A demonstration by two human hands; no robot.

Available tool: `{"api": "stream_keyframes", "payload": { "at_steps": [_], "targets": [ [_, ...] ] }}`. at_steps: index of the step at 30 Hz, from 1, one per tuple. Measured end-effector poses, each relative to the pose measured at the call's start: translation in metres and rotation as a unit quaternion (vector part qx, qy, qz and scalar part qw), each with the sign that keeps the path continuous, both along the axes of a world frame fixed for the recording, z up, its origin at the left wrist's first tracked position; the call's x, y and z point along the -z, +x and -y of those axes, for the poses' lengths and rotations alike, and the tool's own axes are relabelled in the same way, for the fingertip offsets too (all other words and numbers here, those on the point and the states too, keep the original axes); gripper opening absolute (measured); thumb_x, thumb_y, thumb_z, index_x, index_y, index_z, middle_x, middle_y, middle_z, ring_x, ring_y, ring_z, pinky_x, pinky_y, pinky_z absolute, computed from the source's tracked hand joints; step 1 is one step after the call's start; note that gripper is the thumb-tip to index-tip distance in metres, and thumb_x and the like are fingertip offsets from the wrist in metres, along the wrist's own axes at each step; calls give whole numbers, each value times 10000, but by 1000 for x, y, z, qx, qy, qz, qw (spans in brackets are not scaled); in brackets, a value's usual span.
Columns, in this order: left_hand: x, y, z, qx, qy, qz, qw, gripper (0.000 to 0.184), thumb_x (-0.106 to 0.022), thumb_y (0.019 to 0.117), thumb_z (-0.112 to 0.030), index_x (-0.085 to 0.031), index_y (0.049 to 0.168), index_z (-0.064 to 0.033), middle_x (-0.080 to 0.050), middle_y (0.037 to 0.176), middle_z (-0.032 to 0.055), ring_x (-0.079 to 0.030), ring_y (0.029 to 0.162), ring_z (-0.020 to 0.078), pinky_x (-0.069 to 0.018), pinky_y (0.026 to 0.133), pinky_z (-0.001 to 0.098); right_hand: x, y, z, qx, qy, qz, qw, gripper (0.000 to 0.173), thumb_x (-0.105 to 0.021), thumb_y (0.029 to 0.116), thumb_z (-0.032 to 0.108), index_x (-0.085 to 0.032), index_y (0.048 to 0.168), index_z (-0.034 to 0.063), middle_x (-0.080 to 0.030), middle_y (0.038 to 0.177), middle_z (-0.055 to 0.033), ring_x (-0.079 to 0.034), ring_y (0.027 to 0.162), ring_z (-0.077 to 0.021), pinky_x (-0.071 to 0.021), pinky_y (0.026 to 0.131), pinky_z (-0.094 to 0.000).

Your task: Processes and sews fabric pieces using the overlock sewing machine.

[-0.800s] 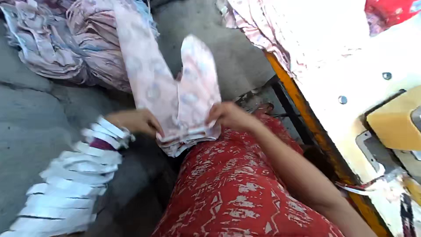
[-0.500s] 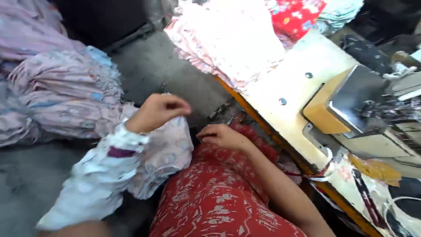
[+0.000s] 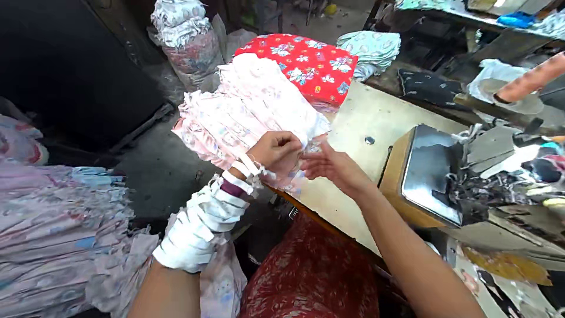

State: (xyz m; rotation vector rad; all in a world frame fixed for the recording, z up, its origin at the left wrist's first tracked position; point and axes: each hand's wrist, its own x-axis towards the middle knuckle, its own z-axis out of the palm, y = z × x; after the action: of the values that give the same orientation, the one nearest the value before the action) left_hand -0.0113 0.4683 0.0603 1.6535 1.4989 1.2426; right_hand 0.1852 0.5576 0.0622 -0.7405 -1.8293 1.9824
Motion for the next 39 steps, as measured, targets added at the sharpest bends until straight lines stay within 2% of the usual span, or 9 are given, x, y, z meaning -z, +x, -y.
{"api": "stream_keyframes", "payload": {
  "at_steps": [3, 7, 10, 14, 16, 21, 25, 35, 39],
  "targets": [
    [-13, 0, 11, 137, -37, -63, 988, 156, -669, 950, -89, -722, 896, 47, -673, 789, 38, -585, 689, 5, -500, 663, 181, 9, -46, -8, 121, -139, -102, 978, 199, -498, 1077, 150, -523, 1233, 29, -679, 988, -48, -687, 855, -113, -592, 798, -316],
    [-45, 4, -7, 129, 59, -97, 985, 174, -744, 879, -122, -692, 811, 29, -652, 775, 46, -594, 722, 38, -497, 683, 219, -3, -22, 5, 172, -126, -173, 962, 185, -469, 1065, 58, -568, 1221, 61, -700, 1004, -21, -702, 874, -104, -607, 807, -309],
    [-65, 28, -62, 133, 100, -87, 982, 366, -702, 920, -164, -601, 1173, 80, -663, 1150, 167, -643, 1080, 180, -530, 939, 346, -13, 29, 17, 168, -81, -160, 969, 212, -432, 1061, 40, -610, 1172, 70, -720, 974, -6, -709, 862, -87, -608, 796, -287],
    [-84, 104, -117, 343, -63, -127, 928, 299, -672, 981, -209, -639, 748, -26, -536, 602, -67, -474, 537, -34, -388, 524, 176, -28, 102, 22, 270, -49, -209, 939, 208, -396, 1081, 166, -595, 1141, 163, -715, 937, 27, -709, 827, -78, -612, 771, -275],
    [-94, 135, -127, 391, -60, -97, 913, 229, -702, 948, -129, -639, 744, -47, -550, 599, -96, -485, 535, -71, -398, 525, 129, -17, 136, 29, 301, -6, -198, 933, 185, -539, 1009, 214, -574, 1187, 180, -722, 904, 59, -708, 800, -52, -605, 768, -255],
    [-76, 193, -128, 322, 56, -190, 926, 187, -671, 968, -102, -754, 1016, 59, -730, 950, 171, -690, 911, 214, -529, 869, 374, 19, 186, 69, 385, 101, -102, 911, 67, -668, 951, 91, -730, 926, 87, -736, 802, 85, -695, 757, 2, -593, 747, -212],
    [-13, 217, -137, 242, 116, -247, 931, 171, -664, 954, -76, -752, 1005, 61, -697, 962, 252, -683, 968, 400, -526, 912, 527, 54, 202, 73, 422, 23, -28, 906, 153, -611, 997, 86, -702, 1040, -29, -718, 865, 2, -680, 804, -37, -577, 798, -250],
    [-29, 259, -180, 81, -88, -236, 964, 550, -732, 849, -31, -520, 1350, 46, -670, 1163, 247, -612, 1150, 425, -351, 1045, 671, 43, 205, 54, 547, 41, -122, 827, 205, -651, 935, -25, -480, 924, 88, -634, 677, 76, -625, 606, -7, -554, 646, -191],
    [-29, 259, -170, 59, -83, -201, 974, 575, -738, 840, -43, -519, 1367, 30, -657, 1210, 227, -569, 1205, 427, -315, 1048, 690, 45, 216, 59, 503, 144, 78, 849, 262, -667, 978, 78, -570, 1205, -11, -711, 891, -59, -672, 799, -96, -553, 781, -308]
  ]
}}
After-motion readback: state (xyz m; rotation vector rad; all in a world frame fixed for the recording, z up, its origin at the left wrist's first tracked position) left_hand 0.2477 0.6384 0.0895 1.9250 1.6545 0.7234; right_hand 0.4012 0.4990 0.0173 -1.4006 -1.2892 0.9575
